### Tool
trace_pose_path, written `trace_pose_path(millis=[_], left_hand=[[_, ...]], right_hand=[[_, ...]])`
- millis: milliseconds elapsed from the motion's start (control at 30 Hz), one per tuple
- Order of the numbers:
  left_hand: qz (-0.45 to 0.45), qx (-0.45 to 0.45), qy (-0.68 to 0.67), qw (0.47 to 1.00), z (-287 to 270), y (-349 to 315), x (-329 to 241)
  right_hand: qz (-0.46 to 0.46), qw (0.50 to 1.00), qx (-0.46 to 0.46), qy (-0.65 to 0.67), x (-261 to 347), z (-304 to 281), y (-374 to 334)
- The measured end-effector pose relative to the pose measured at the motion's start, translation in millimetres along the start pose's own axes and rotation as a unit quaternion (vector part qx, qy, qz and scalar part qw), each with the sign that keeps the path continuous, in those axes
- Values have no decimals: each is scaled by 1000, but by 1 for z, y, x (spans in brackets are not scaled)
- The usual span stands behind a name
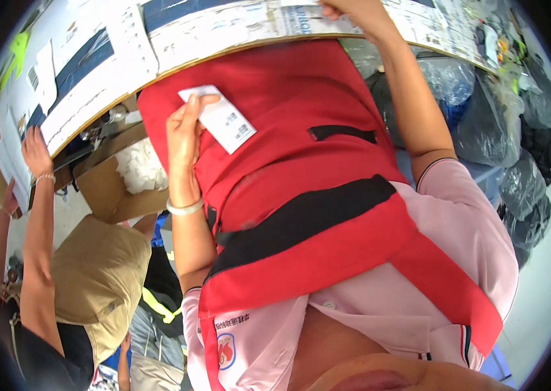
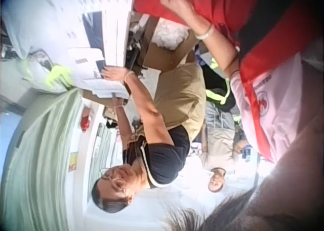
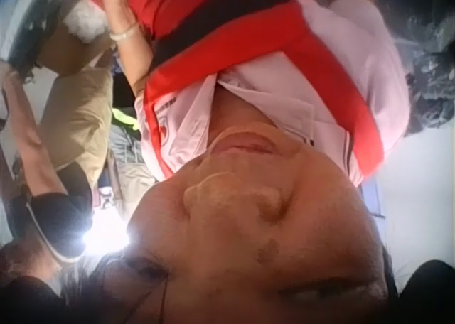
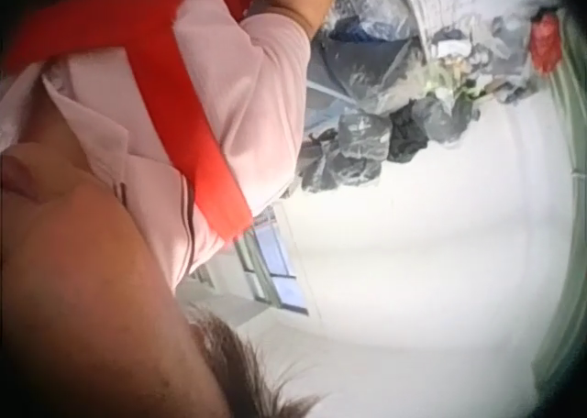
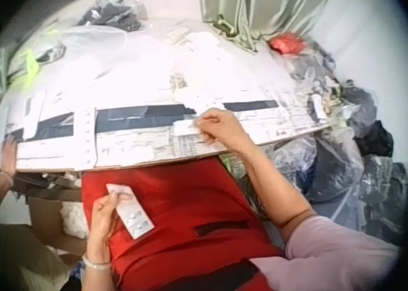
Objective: The recorder is inspecting and handling several small adhesive labels on a table.
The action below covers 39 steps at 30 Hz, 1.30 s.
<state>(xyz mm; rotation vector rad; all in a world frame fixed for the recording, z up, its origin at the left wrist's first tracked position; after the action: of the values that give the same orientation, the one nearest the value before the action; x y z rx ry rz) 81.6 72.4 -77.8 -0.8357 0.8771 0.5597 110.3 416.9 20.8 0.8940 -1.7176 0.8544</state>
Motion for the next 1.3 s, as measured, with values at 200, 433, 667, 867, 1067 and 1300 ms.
trace_pose_path(millis=[200,433,667,867,1067,1300], left_hand=[[17,24,-14,999,11,-1,-8],[8,24,70,997,10,1,-1],[16,9,23,1000,3,-2,-3],[14,4,-88,996,9,-3,-8],[22,15,36,999,6,-4,-3],[3,39,-9,999,-5,1,5]], right_hand=[[2,950,-97,-295,-69,-115,19],[-38,954,-160,-251,18,-50,-34],[26,914,386,-126,-15,177,-107],[67,925,371,-46,-29,194,-105],[7,952,306,28,-15,191,-95],[-91,957,271,-46,5,180,-76]])
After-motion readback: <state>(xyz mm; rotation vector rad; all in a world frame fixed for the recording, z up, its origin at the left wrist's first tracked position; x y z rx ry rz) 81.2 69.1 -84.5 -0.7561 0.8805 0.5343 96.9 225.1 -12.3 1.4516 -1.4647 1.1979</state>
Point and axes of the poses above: each hand's wrist, its own y-axis towards the middle knuckle, its own z-axis out of the palm, x = y × z, the point moved 9 cm from there along y, towards the middle knuckle, and after that the axes turned 2 degrees about -x, right-handed, at the moved point
